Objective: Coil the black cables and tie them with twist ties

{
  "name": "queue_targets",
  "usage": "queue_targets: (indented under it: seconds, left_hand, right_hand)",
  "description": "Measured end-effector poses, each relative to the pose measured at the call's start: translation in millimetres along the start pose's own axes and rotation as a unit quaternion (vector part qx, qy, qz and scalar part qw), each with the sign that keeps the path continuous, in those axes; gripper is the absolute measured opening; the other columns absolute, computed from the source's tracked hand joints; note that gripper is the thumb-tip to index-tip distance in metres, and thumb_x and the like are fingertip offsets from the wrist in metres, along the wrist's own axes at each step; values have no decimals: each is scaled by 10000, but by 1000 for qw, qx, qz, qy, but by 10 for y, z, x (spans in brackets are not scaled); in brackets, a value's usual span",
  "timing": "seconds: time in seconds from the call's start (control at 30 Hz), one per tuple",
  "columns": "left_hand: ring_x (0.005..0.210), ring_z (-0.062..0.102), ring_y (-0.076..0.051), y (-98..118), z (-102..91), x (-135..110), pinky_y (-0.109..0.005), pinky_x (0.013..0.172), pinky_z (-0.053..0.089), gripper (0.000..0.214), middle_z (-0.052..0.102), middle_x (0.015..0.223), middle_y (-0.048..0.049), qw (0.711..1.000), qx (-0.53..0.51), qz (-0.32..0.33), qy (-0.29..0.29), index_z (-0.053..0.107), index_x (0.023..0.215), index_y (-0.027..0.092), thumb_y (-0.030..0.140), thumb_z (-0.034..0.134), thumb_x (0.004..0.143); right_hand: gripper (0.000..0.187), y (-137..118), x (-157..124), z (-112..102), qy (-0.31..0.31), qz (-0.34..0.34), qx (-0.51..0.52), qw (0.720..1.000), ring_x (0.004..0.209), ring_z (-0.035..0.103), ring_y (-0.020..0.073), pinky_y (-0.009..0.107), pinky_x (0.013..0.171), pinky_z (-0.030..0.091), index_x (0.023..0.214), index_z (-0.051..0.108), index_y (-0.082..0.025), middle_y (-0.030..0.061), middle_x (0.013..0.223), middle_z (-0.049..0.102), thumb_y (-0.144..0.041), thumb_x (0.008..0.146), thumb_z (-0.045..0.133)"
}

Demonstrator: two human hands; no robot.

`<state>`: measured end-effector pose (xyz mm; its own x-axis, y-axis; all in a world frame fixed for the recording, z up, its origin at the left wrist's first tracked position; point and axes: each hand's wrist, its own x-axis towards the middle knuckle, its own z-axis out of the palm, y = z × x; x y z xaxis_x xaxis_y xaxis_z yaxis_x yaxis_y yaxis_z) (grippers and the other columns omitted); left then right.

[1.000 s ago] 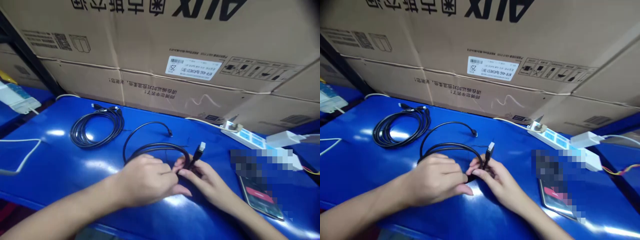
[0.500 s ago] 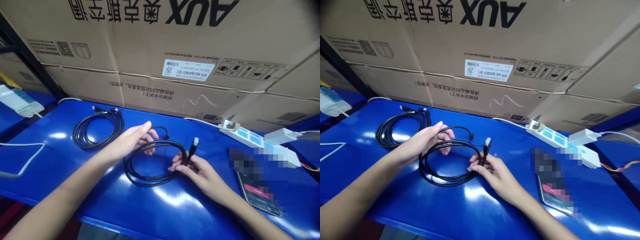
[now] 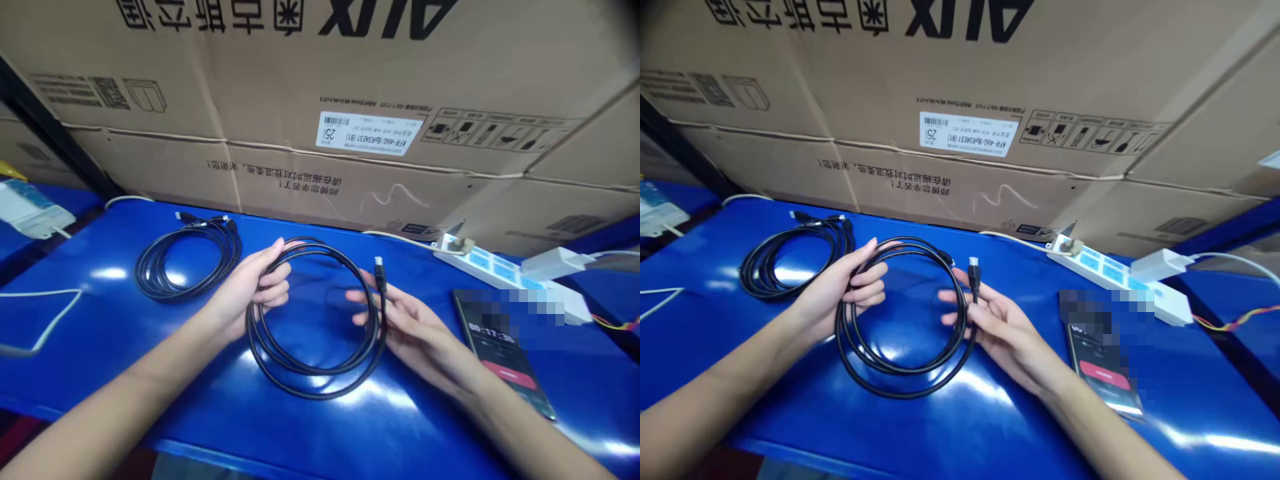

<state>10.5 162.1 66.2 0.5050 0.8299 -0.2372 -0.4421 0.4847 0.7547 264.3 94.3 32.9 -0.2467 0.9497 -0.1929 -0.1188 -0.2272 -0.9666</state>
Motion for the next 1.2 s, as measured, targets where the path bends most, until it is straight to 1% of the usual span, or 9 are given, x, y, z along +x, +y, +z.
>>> queue_targets:
  seconds: [0.17,0.27,0.37,0.47,0.6,0.73,0.93,1.07,1.2]
  left_hand:
    - [325,184,-38,-26,9,-1,-158,384,268,300,277,482,116,994,-90,56,39,664,944,179,254,401,1068]
    - [315,173,-47,-45,37,-20,-176,377,270,437,272,459,113,991,-102,72,53,664,936,176,393,316,1085]
    - [308,170,-47,-72,52,-26,-183,375,267,483,265,447,109,989,-105,72,71,638,841,179,413,293,1086]
    - [319,224,-36,-96,50,-25,-171,392,281,377,310,476,102,988,-125,68,64,602,793,185,305,385,1077]
    - [350,312,1,-100,36,-31,-128,424,316,177,467,607,85,991,-111,67,31,678,1061,220,166,514,1024]
    - [378,346,12,-97,29,-19,-118,458,338,429,538,713,66,994,-67,78,34,644,1236,294,-2,497,962]
    - [380,217,-40,-98,36,23,-159,398,282,403,400,551,67,994,-89,46,43,689,891,149,246,344,1075]
    - [378,177,-54,-99,48,6,-167,388,277,448,342,496,85,993,-102,20,56,713,1033,120,327,318,1082]
    - [379,227,-50,-114,32,3,-168,398,277,498,375,520,55,989,-135,10,60,607,677,154,285,337,1076]
  right_hand:
    - [759,10,-74,10,-151,11,70,986,1434,472,295,497,1129,451,1480,474,-444,67,1617,421,-471,811,830]
    - [886,46,-119,44,-274,74,93,954,1441,464,276,511,1144,419,1572,276,-475,77,1628,403,-374,868,805]
    - [1095,48,-150,60,-320,100,57,940,1408,512,289,450,1049,516,1616,38,-439,138,1633,381,-341,857,821]
    - [851,11,-159,49,-287,60,33,955,1248,667,249,348,923,578,1589,264,-437,118,1534,533,-355,909,769]
    - [509,-36,-128,23,-179,-48,-6,983,1062,731,206,361,959,559,1416,600,-338,77,1192,755,-501,941,686]
    - [502,-19,-76,29,-89,-68,8,994,1139,692,210,389,1066,501,1479,527,-344,63,1180,753,-473,1001,609]
    - [653,53,-11,55,-18,-35,138,990,959,746,197,395,916,575,1562,316,-437,39,1198,731,-372,997,637]
    - [662,34,19,29,-4,-33,152,988,905,728,175,362,899,570,1472,451,-449,-10,1057,732,-354,901,770]
    - [654,31,45,-23,-8,-26,165,986,871,715,148,311,866,563,1394,531,-451,-33,1010,717,-354,829,846]
